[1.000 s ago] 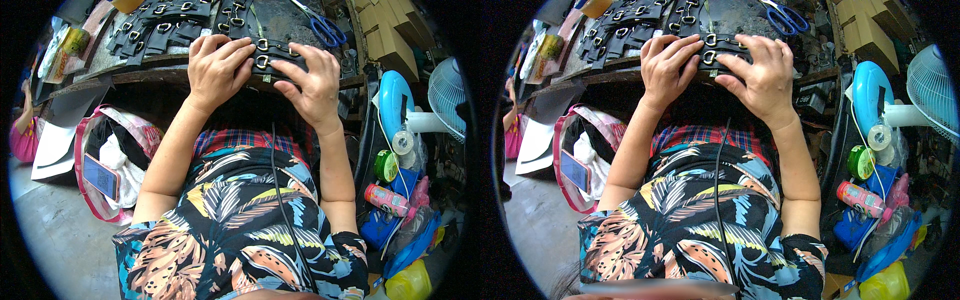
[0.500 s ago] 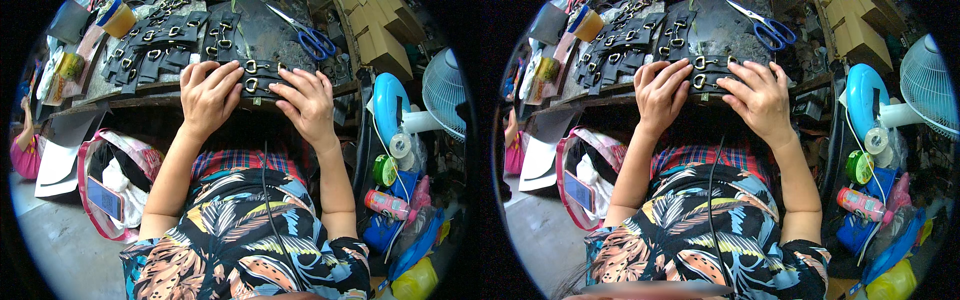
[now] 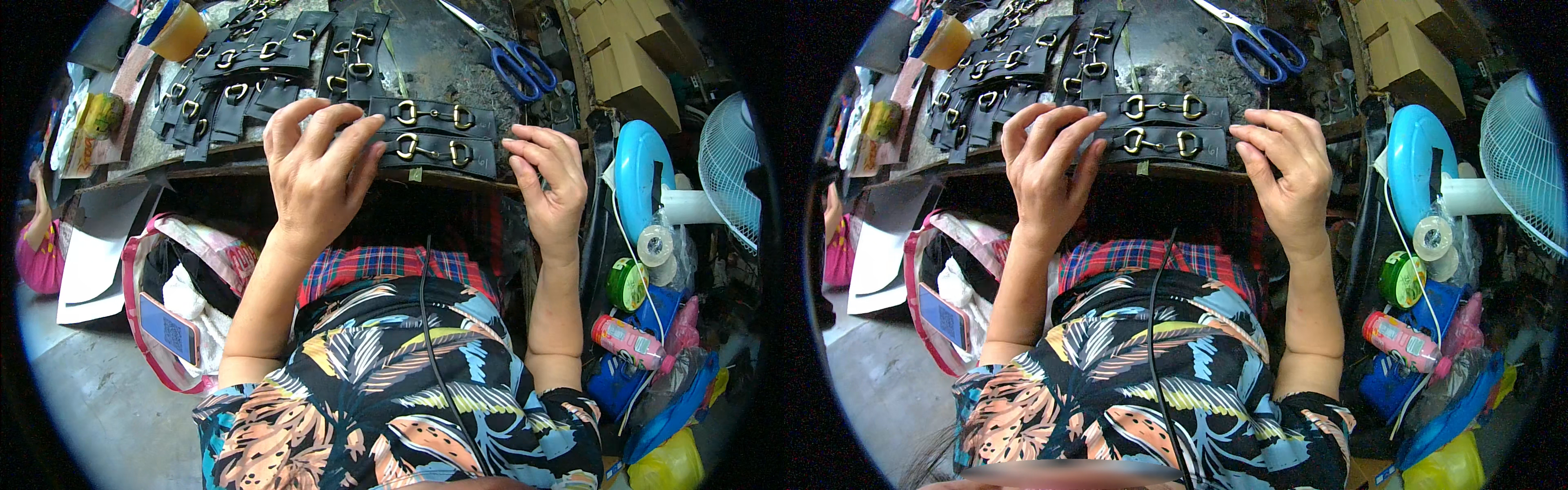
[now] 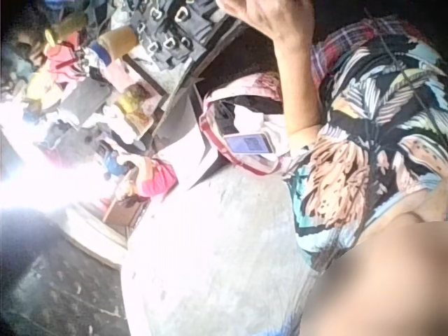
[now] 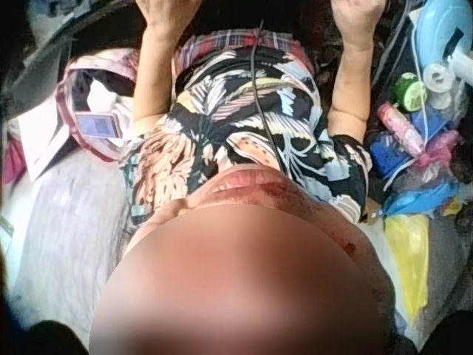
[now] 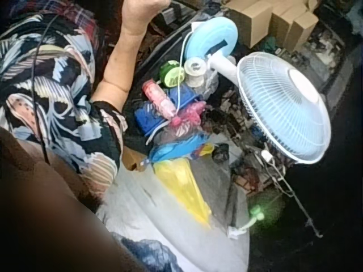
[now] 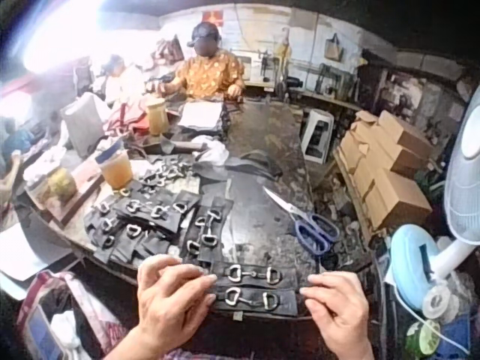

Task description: The person assembles black leather straps with brass D-rings and buckles. They fold the strap ends, use blue-handled scissors to trim excess material, and attach metal hardware by hand, then place the finished straps on the worktable.

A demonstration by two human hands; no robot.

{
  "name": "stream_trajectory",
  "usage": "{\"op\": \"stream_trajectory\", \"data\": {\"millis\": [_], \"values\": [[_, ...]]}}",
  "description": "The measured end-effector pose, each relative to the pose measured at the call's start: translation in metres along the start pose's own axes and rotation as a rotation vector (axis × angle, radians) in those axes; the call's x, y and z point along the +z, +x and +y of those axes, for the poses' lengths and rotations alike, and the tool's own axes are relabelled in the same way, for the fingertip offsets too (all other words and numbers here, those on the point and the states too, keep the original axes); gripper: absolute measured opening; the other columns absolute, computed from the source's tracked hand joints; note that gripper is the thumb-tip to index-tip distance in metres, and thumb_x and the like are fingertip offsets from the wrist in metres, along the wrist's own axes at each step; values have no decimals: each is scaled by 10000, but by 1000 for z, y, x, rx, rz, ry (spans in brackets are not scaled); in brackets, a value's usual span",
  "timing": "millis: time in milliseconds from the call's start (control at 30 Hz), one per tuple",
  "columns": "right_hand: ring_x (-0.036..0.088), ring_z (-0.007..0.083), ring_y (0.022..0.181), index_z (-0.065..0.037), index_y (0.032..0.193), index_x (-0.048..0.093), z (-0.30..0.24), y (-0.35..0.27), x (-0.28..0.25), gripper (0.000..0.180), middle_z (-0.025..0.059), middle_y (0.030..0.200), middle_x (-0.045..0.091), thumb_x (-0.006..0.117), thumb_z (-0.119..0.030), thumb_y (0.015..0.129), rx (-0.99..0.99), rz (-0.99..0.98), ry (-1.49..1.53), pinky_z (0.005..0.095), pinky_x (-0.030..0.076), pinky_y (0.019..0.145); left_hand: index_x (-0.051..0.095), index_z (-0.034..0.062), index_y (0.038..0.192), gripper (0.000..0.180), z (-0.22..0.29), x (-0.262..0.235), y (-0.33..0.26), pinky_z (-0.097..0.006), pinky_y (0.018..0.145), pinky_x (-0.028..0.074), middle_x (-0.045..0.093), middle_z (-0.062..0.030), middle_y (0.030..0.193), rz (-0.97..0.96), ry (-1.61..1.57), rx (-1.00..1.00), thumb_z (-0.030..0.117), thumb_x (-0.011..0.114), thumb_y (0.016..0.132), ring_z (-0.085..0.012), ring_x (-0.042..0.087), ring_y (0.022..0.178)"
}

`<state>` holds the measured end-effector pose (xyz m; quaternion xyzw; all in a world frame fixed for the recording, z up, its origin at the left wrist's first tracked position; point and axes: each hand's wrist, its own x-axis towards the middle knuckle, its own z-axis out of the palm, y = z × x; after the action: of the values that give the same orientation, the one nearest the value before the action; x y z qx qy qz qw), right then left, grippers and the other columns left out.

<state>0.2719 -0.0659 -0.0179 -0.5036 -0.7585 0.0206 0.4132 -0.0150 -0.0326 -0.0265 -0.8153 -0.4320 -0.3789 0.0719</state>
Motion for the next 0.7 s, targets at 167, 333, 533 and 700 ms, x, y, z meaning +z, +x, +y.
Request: {"op": "stream_trajectory", "data": {"millis": [167,333,533,700], "values": [[599,314,1154,-163,1096,798,-6,15,15,232,72,1200,694,778,-174,866,-136,-42,-171,448,475,991,760,154,1020,217,-1,4,15,-464,971,435,686,-12,1056,-39,-14,52,134,791,806,-286,591,1083],[576,314,1181,-199,1152,785,-2,26,26,282,71,1251,664,775,-254,876,-144,-47,-160,453,453,1001,769,157,1053,269,-9,-4,17,-430,929,471,700,-20,1056,-99,-18,30,88,799,795,-307,593,1059],[571,314,1188,-212,1119,785,-2,29,32,343,58,1260,661,762,-434,859,-213,-128,-228,478,433,1026,784,150,1047,274,-6,-4,9,-419,924,480,715,-28,1061,-146,-94,64,131,830,778,-295,602,1045],[565,306,1202,-180,1100,775,-2,29,35,426,54,1249,668,737,-524,852,-211,-150,-243,490,421,1037,794,150,1015,256,-11,2,6,-426,943,463,724,-17,1058,-146,-128,55,154,844,764,-275,616,1037]]}}
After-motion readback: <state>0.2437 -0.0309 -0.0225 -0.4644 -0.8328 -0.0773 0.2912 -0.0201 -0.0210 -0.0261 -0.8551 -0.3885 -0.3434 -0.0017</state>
